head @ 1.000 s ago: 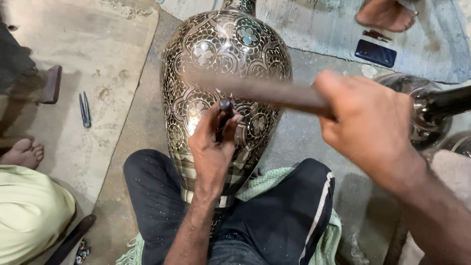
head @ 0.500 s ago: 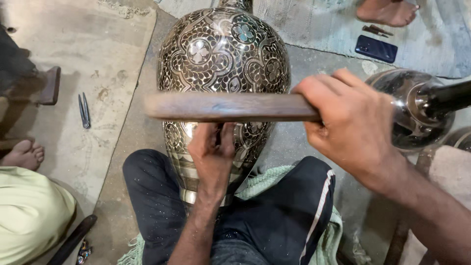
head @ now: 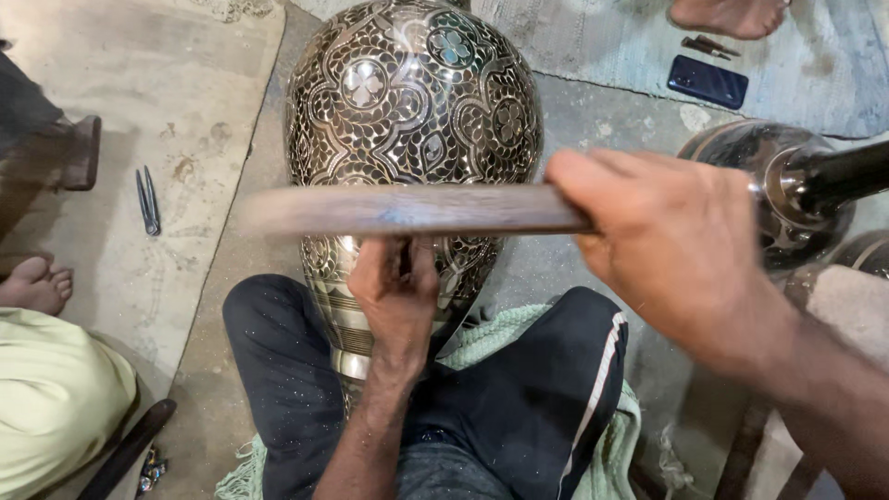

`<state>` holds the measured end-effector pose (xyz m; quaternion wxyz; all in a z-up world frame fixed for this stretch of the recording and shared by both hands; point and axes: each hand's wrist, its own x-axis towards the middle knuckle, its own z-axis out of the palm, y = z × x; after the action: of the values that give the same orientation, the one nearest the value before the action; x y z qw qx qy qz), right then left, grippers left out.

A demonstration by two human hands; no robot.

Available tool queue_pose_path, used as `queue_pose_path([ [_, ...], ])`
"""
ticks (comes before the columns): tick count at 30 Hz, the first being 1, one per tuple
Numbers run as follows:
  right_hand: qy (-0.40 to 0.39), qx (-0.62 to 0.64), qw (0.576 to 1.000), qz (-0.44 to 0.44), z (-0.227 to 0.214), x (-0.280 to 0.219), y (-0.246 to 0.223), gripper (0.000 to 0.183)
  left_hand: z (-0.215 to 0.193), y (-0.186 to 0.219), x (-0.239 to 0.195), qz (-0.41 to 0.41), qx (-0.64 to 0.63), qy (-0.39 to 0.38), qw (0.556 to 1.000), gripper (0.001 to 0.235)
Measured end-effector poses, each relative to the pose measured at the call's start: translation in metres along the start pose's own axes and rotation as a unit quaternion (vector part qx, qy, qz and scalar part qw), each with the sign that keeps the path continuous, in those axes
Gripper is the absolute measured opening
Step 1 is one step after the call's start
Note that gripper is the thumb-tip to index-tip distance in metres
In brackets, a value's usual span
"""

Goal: The person uses a chisel and a wooden mallet to engrave intricate floral patterns onto a large metal vase. They repeatedly position the chisel and strike it with the mallet to create detailed designs on the vase's surface.

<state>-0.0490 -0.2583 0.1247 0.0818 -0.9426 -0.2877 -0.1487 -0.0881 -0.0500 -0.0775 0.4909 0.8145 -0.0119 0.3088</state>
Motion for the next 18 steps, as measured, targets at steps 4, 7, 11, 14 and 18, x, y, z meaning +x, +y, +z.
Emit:
queue_pose_path([
  [4,0.011,0.004,1.0,-0.014,-0.009,0.002,-0.002,0.011,-0.001,-0.005,-0.003,0.002,0.015,-0.007,1.0,0.008],
  [7,0.013,-0.056,0.998,-0.033,-0.011,0.003,-0.006,0.012,-0.001,-0.006,-0.006,-0.015,0.023,0.003,1.0,0.003],
  [11,0.033,0.07,0.996,-0.035,-0.005,0.003,-0.005,0.011,0.001,-0.007,-0.011,-0.032,-0.001,0.0,0.999,0.008],
  [14,0.045,-0.113,0.991,-0.051,-0.002,0.0,-0.007,0.015,-0.001,-0.009,-0.012,-0.04,-0.023,-0.003,0.999,0.011],
  [18,0.031,-0.003,0.999,-0.04,0.001,0.003,-0.008,0.016,-0.001,-0.006,-0.005,0.038,0.038,0.006,0.999,0.02],
])
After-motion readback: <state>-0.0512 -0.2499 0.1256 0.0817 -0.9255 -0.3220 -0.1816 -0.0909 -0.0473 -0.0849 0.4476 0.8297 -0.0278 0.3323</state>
